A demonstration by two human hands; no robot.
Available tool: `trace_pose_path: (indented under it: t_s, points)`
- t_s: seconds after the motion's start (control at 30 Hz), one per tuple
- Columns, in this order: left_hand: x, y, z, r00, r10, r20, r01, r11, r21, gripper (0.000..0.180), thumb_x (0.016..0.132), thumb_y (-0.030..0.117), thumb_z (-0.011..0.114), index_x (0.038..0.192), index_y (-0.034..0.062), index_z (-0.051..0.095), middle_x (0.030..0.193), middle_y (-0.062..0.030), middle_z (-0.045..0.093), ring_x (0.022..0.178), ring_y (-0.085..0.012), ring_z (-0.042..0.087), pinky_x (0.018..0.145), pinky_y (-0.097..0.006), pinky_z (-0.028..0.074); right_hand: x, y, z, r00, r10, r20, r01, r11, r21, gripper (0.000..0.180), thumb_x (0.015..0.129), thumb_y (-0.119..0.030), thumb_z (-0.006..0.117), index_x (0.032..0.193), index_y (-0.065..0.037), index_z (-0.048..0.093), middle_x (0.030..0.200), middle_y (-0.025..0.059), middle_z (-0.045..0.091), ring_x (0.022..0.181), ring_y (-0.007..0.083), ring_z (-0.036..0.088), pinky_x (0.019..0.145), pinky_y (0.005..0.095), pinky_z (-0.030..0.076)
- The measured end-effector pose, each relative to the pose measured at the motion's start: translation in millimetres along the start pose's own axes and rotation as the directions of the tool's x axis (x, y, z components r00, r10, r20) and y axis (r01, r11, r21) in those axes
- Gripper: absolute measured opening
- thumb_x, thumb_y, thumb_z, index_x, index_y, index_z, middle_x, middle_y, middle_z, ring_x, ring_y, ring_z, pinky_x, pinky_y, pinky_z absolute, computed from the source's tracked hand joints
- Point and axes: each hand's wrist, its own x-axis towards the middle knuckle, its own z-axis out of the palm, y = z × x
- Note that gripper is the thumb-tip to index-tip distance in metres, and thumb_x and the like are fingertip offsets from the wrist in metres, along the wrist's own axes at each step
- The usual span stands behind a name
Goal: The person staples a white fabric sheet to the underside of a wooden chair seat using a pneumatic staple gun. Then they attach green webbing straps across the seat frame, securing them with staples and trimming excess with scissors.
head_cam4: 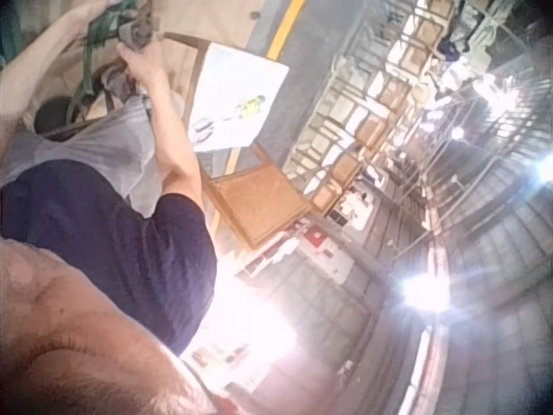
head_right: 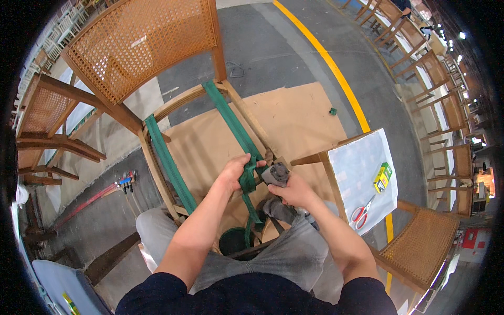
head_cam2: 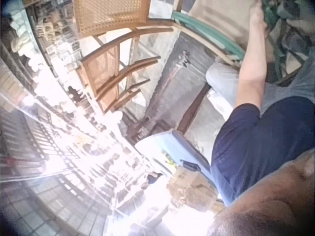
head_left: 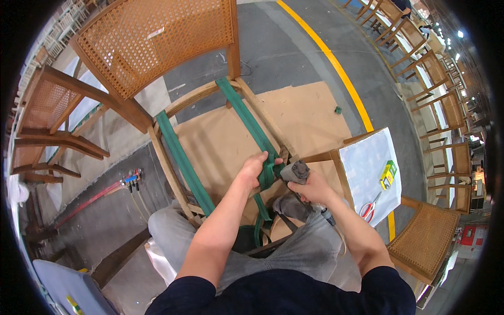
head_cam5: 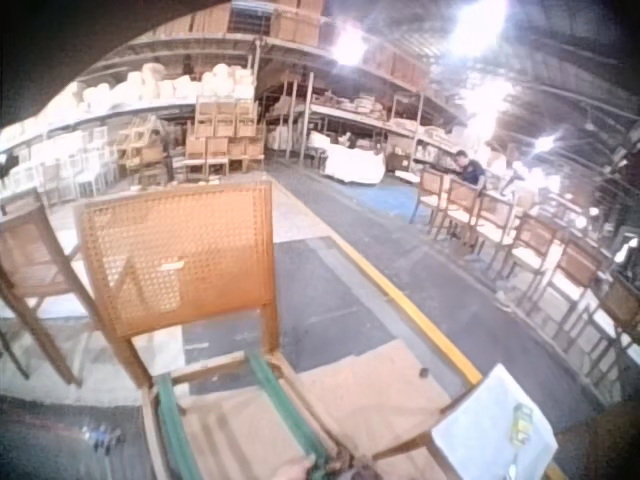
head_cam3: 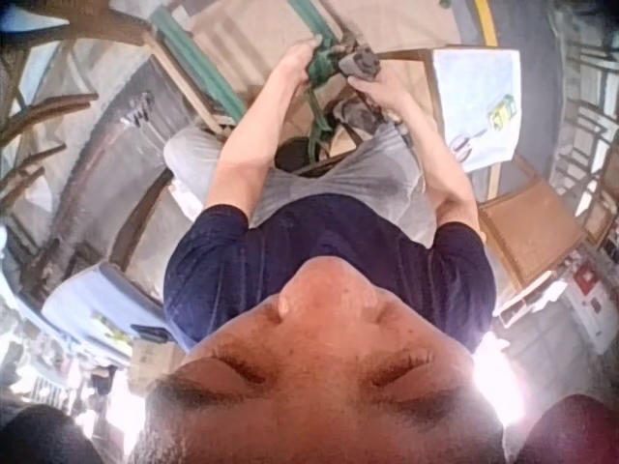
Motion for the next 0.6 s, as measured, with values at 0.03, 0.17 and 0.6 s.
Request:
trace_pose_path:
  t_s: [0.03,0.17,0.6]
  points:
    - [-2,0,5,0.999,0.03,0.009,-0.031,0.995,0.092,0.041,0.116,0.031,0.04,0.129,-0.0015,0.062,0.118,-0.0166,0.076,0.099,-0.0257,0.074,0.077,-0.041,0.063,-5,4,-10,0.999,-0.014,-0.051,0.015,0.999,0.036,0.028,0.095,-0.022,0.08,0.114,-0.004,0.069,0.08,0.0018,0.068,0.057,0.0113,0.062,0.049,0.0294,0.05]
    - [-15,-20,-21,0.941,0.335,-0.049,-0.227,0.73,0.644,0.042,0.114,0.036,0.044,0.117,0.0017,0.069,0.104,-0.0169,0.077,0.095,-0.0334,0.074,0.078,-0.045,0.058,-27,5,-61,0.949,-0.087,-0.302,0.17,0.95,0.262,0.023,0.094,-0.021,0.083,0.103,-0.002,0.073,0.077,0.005,0.07,0.056,0.0143,0.064,0.05,0.0311,0.049]
    - [-48,-79,-8,0.88,0.438,0.186,-0.176,-0.064,0.982,0.034,0.109,0.033,0.054,0.105,0.0013,0.066,0.102,-0.0261,0.069,0.1,-0.0462,0.067,0.086,-0.051,0.051,-40,201,-255,0.889,0.302,-0.345,0.093,0.617,0.782,0.043,0.092,-0.046,0.083,0.114,-0.011,0.071,0.097,0.0044,0.066,0.073,0.0201,0.062,0.062,0.0398,0.055]
